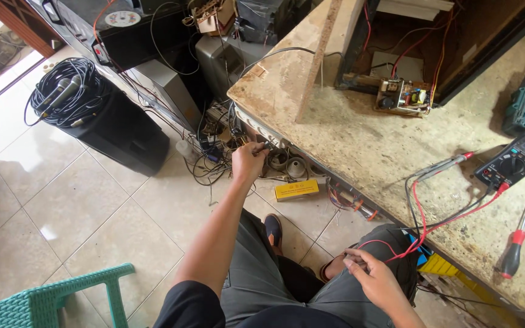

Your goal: Testing a circuit board with a multimeter and preparing a transformer by removing tape and cutting with scissors

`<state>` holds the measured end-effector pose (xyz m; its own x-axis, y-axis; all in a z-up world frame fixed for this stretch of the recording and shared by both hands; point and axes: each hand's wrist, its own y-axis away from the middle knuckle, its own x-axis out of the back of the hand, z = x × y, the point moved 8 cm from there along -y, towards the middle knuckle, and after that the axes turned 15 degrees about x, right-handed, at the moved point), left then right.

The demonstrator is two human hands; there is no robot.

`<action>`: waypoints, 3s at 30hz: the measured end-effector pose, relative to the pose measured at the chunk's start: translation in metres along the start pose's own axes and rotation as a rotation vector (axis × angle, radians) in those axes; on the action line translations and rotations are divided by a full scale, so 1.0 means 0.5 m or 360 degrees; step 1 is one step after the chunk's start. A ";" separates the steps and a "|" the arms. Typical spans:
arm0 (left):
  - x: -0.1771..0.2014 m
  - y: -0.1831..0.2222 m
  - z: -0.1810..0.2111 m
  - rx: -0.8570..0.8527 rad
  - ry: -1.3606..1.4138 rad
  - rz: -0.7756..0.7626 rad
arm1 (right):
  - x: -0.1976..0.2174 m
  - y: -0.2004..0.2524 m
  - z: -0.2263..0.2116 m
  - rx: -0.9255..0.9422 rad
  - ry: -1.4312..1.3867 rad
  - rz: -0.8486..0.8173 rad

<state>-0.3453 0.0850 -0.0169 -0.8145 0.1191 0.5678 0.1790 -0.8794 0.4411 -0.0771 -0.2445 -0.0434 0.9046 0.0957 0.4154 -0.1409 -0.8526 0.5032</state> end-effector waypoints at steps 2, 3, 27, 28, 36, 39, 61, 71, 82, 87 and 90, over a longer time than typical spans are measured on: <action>0.005 0.015 0.006 0.0069 -0.0002 -0.0023 | 0.004 0.005 -0.020 0.0006 0.0036 -0.0029; 0.004 0.023 0.010 0.0142 0.0008 -0.0042 | 0.007 0.010 -0.030 0.0017 0.0084 -0.0059; -0.008 -0.013 0.005 -0.0026 -0.0194 0.0219 | 0.440 -0.035 -0.126 0.0276 0.0983 0.0728; -0.005 -0.014 0.004 -0.0016 -0.0184 0.0233 | 0.438 -0.042 -0.136 0.0293 0.0990 0.0718; -0.009 0.001 0.007 0.0097 -0.0150 0.0226 | 0.438 -0.090 -0.178 0.0213 0.1516 0.0706; -0.015 0.001 0.010 0.0039 -0.0201 0.0258 | 0.437 -0.098 -0.198 0.0251 0.1692 0.0672; -0.061 -0.021 0.005 -0.0237 -0.0442 0.0529 | 0.433 -0.157 -0.155 0.1164 0.2418 0.1417; -0.144 0.276 0.148 -0.1563 0.0148 0.0695 | 0.394 -0.125 -0.110 0.1616 0.2045 0.1553; -0.426 0.364 0.296 -0.2117 0.0412 -0.0209 | 0.327 -0.038 -0.273 0.2079 0.1588 0.1474; -0.455 0.314 0.329 -0.1967 0.0494 0.0088 | 0.391 -0.130 -0.197 0.2041 0.1289 0.1778; -0.430 0.313 0.392 -0.1745 0.0514 0.0036 | 0.459 -0.169 -0.192 0.1912 0.0664 0.1728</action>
<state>-0.0339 0.0121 0.0665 -0.9495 0.1133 0.2926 -0.2532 -0.8276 -0.5010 0.1040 -0.1012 0.0822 0.4107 -0.8106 0.4175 -0.0418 -0.4742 -0.8794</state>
